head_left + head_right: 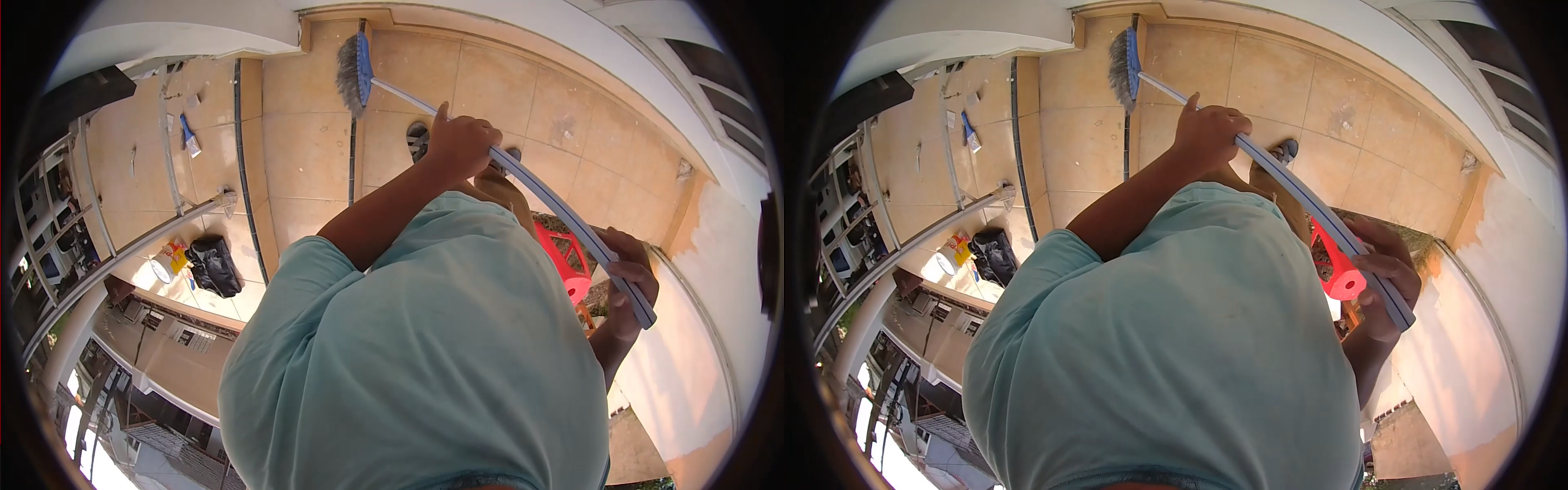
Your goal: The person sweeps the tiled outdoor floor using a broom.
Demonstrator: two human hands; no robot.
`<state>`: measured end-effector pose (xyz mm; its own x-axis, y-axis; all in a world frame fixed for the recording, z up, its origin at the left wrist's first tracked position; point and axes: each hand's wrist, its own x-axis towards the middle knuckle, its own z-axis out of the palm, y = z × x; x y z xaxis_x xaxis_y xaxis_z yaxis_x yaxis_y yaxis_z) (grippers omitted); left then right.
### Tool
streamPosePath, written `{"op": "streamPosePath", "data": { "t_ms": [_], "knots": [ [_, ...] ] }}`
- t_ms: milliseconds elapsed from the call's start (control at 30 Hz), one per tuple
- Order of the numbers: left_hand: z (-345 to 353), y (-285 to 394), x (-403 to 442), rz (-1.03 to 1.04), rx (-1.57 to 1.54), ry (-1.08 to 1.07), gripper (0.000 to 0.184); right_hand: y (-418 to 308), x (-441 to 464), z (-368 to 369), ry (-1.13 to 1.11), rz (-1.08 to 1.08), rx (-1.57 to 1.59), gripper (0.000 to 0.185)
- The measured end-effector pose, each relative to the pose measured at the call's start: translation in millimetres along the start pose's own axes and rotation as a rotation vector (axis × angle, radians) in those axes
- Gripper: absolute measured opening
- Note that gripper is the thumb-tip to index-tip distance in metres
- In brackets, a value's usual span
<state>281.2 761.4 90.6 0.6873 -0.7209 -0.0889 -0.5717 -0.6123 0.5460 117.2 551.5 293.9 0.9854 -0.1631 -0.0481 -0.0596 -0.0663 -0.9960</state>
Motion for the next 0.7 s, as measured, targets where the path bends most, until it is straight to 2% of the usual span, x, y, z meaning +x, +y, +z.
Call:
{"op": "streamPosePath", "data": {
  "t_ms": [33, 100, 133, 200, 267, 333, 400, 467, 533, 567, 633, 700],
  "knots": [
    [6, -15, -9, -0.005, -0.027, 0.097, 0.010, 12, 7, 8, -0.041, -0.005, -0.077, 0.022],
    [22, -53, -15, -0.080, -0.196, 0.111, 0.006, 25, 29, 35, -0.110, 0.062, -0.245, 0.014],
    [24, -67, -19, -0.091, -0.216, 0.071, 0.005, 26, 35, 48, -0.143, 0.137, -0.330, 0.010],
    [46, -86, -18, -0.044, -0.187, -0.037, 0.008, 35, 33, 50, -0.159, 0.126, -0.353, 0.009],
    [60, -66, -6, -0.057, -0.196, -0.055, 0.009, 44, 34, 35, -0.214, 0.105, -0.366, 0.010],
    [60, -18, 13, -0.101, -0.134, -0.092, 0.010, 42, 16, -11, -0.052, 0.146, -0.382, 0.009],
    [85, 17, 30, -0.037, -0.119, -0.087, 0.011, 43, -9, -54, 0.047, 0.164, -0.405, 0.008],
    [102, 31, 41, -0.001, -0.086, -0.032, 0.012, 41, -18, -71, 0.016, 0.137, -0.428, 0.008],
    [117, 34, 45, 0.017, -0.086, -0.127, 0.012, 59, -16, -82, -0.003, 0.132, -0.449, 0.007],
    [130, 21, 44, 0.013, -0.103, -0.136, 0.009, 70, -6, -73, -0.075, 0.111, -0.454, 0.007],
    [146, -12, 37, -0.151, -0.139, -0.142, 0.006, 102, 13, -46, -0.152, 0.110, -0.415, 0.007],
    [161, -60, 23, -0.210, 0.068, -0.152, 0.004, 153, 32, -8, -0.169, 0.170, -0.319, 0.010]
  ]
}}
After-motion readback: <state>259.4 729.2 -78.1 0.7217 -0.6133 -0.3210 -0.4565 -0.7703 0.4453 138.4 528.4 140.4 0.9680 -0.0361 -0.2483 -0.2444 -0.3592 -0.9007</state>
